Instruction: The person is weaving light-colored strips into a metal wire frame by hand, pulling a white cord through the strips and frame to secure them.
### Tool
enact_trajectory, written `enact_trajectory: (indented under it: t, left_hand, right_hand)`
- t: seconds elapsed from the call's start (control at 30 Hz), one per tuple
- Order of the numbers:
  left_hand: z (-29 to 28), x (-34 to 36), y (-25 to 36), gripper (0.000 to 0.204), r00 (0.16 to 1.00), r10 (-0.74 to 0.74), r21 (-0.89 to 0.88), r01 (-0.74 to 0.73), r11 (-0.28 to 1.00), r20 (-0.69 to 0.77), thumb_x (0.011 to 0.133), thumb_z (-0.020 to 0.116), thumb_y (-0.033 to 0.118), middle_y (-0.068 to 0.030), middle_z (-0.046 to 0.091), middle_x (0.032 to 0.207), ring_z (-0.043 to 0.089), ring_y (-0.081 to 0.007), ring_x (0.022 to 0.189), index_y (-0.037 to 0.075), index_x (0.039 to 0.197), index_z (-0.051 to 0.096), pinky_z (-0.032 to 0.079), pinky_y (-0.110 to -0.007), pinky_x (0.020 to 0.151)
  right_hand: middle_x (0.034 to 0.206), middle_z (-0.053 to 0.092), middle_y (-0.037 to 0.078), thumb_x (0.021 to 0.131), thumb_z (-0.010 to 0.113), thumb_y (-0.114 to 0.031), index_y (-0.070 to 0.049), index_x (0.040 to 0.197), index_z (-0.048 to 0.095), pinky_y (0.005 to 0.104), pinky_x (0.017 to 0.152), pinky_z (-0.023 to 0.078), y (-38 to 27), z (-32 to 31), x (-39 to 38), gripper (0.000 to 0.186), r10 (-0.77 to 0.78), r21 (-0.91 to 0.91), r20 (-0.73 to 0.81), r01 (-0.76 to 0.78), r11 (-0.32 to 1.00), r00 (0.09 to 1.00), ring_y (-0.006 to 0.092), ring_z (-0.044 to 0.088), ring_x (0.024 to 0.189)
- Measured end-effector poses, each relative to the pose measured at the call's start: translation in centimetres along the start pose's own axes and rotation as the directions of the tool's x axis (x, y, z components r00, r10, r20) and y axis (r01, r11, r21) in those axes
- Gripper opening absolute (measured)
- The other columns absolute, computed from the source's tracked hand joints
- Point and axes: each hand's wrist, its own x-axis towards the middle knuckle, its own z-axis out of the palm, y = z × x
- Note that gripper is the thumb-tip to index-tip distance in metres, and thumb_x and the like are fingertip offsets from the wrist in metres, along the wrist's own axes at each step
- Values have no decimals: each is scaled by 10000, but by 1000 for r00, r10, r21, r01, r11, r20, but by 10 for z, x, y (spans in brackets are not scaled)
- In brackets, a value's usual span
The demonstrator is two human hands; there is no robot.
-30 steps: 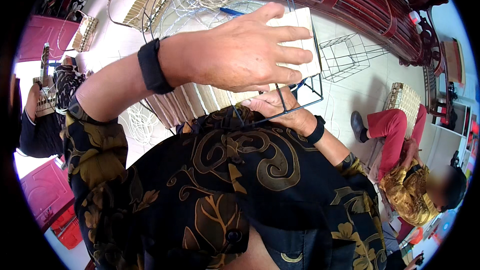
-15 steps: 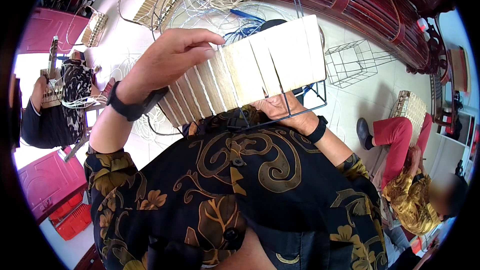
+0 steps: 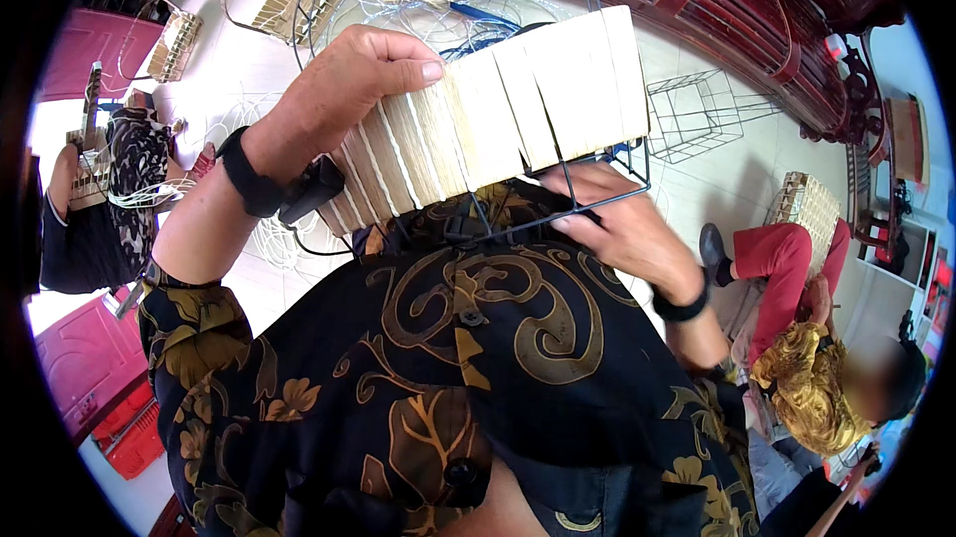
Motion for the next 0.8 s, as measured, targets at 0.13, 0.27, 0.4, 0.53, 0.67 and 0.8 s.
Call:
enact_trajectory:
  t: [0.13, 0.27, 0.4, 0.53, 0.67, 0.8]
  left_hand:
    - [1, 0, -1, 213, 1000, -29, -85, 28, 996, -6, 919, 681, 195, -48, 715, 845, 661, -107, 745, 0, 988, 733, 523, -258, 719]
    - [3, 4, -6, 210, 999, -31, -187, 33, 982, 12, 917, 680, 188, -53, 715, 847, 661, -107, 736, -4, 983, 730, 524, -250, 718]
    - [3, 5, -5, 215, 1000, -1, -197, 1, 980, 0, 906, 677, 182, -60, 716, 835, 651, -116, 721, -15, 967, 735, 515, -263, 695]
    - [3, 5, -11, 228, 998, 44, -144, -51, 988, -46, 885, 670, 181, -68, 708, 792, 626, -129, 694, -29, 925, 749, 500, -292, 655]
    - [-2, 8, -16, 209, 999, 38, -93, -38, 995, -1, 916, 679, 180, -39, 713, 828, 649, -91, 727, -15, 964, 737, 500, -241, 692]
    - [-2, 7, -16, 206, 1000, 23, -136, -23, 990, -2, 915, 684, 178, -35, 714, 831, 644, -86, 734, -14, 967, 740, 499, -243, 699]
  right_hand:
    - [817, 714, 113, 778, 803, -118, -19, 919, 732, 301, 632, 543, -33, -42, -25, 186, 178, 146, -103, -162, 976, 979, 225, 696, 724]
    - [835, 645, 54, 637, 889, -156, -60, 928, 695, 335, 690, 471, -60, -27, 6, 363, -217, -447, -422, 6, 895, 880, 219, 587, 785]
    - [1227, 582, 83, 575, 874, -194, -84, 1160, 656, 405, 937, 399, -52, -8, 38, 633, -245, -468, -393, 36, 883, 886, 285, 527, 1128]
    - [1316, 550, 67, 573, 868, -227, -93, 1192, 639, 439, 989, 361, -45, 3, 47, 674, -252, -501, -354, 45, 864, 901, 292, 500, 1217]
    - [1318, 551, 60, 571, 854, -217, -99, 1185, 641, 449, 1003, 345, -50, 2, 50, 661, -225, -505, -315, 38, 862, 922, 292, 497, 1217]
    - [1319, 545, 57, 558, 835, -189, -102, 1175, 642, 448, 1005, 341, -52, 4, 52, 652, -215, -503, -299, 39, 864, 930, 292, 497, 1215]
